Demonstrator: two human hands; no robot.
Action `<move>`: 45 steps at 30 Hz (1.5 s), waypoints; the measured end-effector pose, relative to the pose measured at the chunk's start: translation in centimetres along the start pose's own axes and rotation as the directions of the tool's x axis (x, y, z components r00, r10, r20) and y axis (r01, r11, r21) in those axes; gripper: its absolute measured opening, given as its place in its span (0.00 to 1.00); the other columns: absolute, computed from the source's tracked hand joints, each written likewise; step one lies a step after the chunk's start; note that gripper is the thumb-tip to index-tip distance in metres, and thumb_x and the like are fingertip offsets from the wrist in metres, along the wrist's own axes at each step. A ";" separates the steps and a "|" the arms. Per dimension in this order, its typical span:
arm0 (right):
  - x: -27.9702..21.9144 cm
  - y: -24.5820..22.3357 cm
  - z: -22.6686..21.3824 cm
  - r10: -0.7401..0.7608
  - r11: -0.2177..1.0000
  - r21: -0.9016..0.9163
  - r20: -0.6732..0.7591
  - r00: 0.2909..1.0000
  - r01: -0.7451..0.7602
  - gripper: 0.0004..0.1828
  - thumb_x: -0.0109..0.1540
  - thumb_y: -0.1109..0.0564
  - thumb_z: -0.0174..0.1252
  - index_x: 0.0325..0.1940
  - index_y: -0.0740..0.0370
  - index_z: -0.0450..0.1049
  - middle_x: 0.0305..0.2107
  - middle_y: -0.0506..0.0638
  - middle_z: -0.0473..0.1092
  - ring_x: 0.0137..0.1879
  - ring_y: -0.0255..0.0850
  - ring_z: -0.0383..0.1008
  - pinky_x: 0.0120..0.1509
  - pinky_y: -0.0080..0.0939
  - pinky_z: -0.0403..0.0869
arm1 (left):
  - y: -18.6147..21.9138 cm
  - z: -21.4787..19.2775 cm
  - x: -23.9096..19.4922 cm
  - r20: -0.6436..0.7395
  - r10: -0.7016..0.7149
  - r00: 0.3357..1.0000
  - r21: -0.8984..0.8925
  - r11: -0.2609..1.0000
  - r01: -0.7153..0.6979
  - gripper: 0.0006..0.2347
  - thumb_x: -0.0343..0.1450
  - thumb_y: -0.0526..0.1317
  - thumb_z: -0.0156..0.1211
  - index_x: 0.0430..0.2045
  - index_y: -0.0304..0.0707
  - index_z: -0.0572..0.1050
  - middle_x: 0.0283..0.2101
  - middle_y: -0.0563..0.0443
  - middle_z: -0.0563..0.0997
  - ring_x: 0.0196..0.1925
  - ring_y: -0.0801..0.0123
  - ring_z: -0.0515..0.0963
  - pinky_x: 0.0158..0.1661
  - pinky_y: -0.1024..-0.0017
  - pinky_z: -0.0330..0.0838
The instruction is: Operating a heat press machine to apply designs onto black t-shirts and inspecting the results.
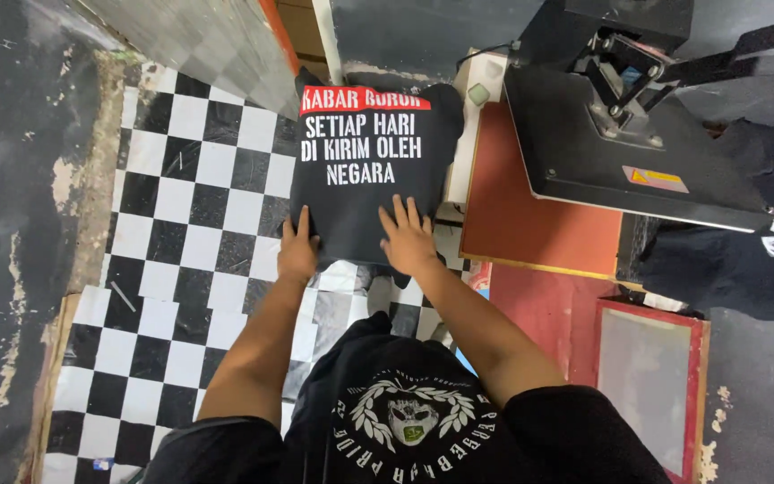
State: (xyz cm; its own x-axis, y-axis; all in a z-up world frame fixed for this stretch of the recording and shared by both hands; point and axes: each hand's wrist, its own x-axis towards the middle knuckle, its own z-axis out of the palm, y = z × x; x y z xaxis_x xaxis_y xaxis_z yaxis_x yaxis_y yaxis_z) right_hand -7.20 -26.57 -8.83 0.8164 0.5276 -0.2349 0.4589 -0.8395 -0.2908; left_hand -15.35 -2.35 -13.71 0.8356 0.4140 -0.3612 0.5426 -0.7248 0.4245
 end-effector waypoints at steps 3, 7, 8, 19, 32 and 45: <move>-2.3 -0.3 1.3 0.000 0.997 0.077 -0.017 1.000 0.002 0.42 0.59 0.46 0.67 0.72 0.55 0.56 0.70 0.63 0.46 0.75 0.63 0.46 0.73 0.65 0.56 | -1.3 1.3 -0.6 -0.265 -0.085 0.961 -0.242 0.970 0.019 0.35 0.65 0.41 0.70 0.68 0.48 0.59 0.63 0.35 0.67 0.63 0.40 0.70 0.61 0.54 0.67; -4.8 0.1 0.7 0.114 0.978 0.181 -0.023 0.993 -0.108 0.40 0.55 0.46 0.71 0.66 0.58 0.62 0.63 0.61 0.55 0.69 0.60 0.57 0.71 0.57 0.63 | -4.9 3.6 -1.5 -0.288 -0.120 0.950 -0.212 0.976 0.059 0.27 0.66 0.43 0.75 0.56 0.37 0.68 0.55 0.33 0.72 0.56 0.41 0.74 0.57 0.54 0.69; -4.9 0.1 0.7 0.129 0.975 0.180 0.030 0.991 -0.132 0.38 0.55 0.49 0.71 0.65 0.58 0.63 0.59 0.61 0.57 0.67 0.60 0.59 0.67 0.56 0.66 | -4.9 3.0 -1.8 -0.252 -0.140 0.957 -0.210 0.974 0.087 0.23 0.65 0.42 0.73 0.52 0.37 0.70 0.52 0.36 0.75 0.54 0.44 0.76 0.54 0.55 0.71; -3.8 3.0 9.1 -0.116 0.979 -0.167 0.038 0.993 0.121 0.34 0.51 0.71 0.65 0.60 0.62 0.65 0.49 0.64 0.64 0.57 0.59 0.67 0.60 0.46 0.73 | -3.1 0.0 -2.6 -0.250 -0.095 0.964 0.107 0.986 0.125 0.11 0.72 0.34 0.57 0.47 0.37 0.69 0.47 0.35 0.78 0.48 0.40 0.80 0.45 0.51 0.74; -11.7 2.4 6.5 -0.160 0.984 0.093 0.067 0.985 0.154 0.27 0.59 0.70 0.55 0.63 0.59 0.66 0.59 0.59 0.60 0.65 0.58 0.62 0.65 0.53 0.70 | -1.1 3.7 -9.9 -0.215 0.001 0.977 0.324 0.943 0.070 0.26 0.67 0.30 0.62 0.62 0.48 0.66 0.65 0.41 0.64 0.67 0.48 0.66 0.58 0.57 0.72; -21.9 6.4 -2.9 -0.201 0.949 0.180 -0.290 0.936 0.260 0.32 0.58 0.65 0.57 0.68 0.60 0.65 0.72 0.57 0.52 0.75 0.56 0.54 0.70 0.58 0.63 | 13.0 8.8 -20.6 -0.113 0.512 0.851 0.086 0.859 -0.505 0.25 0.68 0.41 0.67 0.62 0.39 0.68 0.66 0.38 0.70 0.69 0.45 0.66 0.67 0.53 0.62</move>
State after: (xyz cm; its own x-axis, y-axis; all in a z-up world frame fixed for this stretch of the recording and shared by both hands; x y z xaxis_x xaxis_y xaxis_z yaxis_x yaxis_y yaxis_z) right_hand -21.14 -43.90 -2.83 0.7732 0.6250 0.1075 0.5844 -0.6363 -0.5035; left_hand -26.21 -25.14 -8.04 0.9990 0.0437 0.0038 0.0367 -0.8790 0.4754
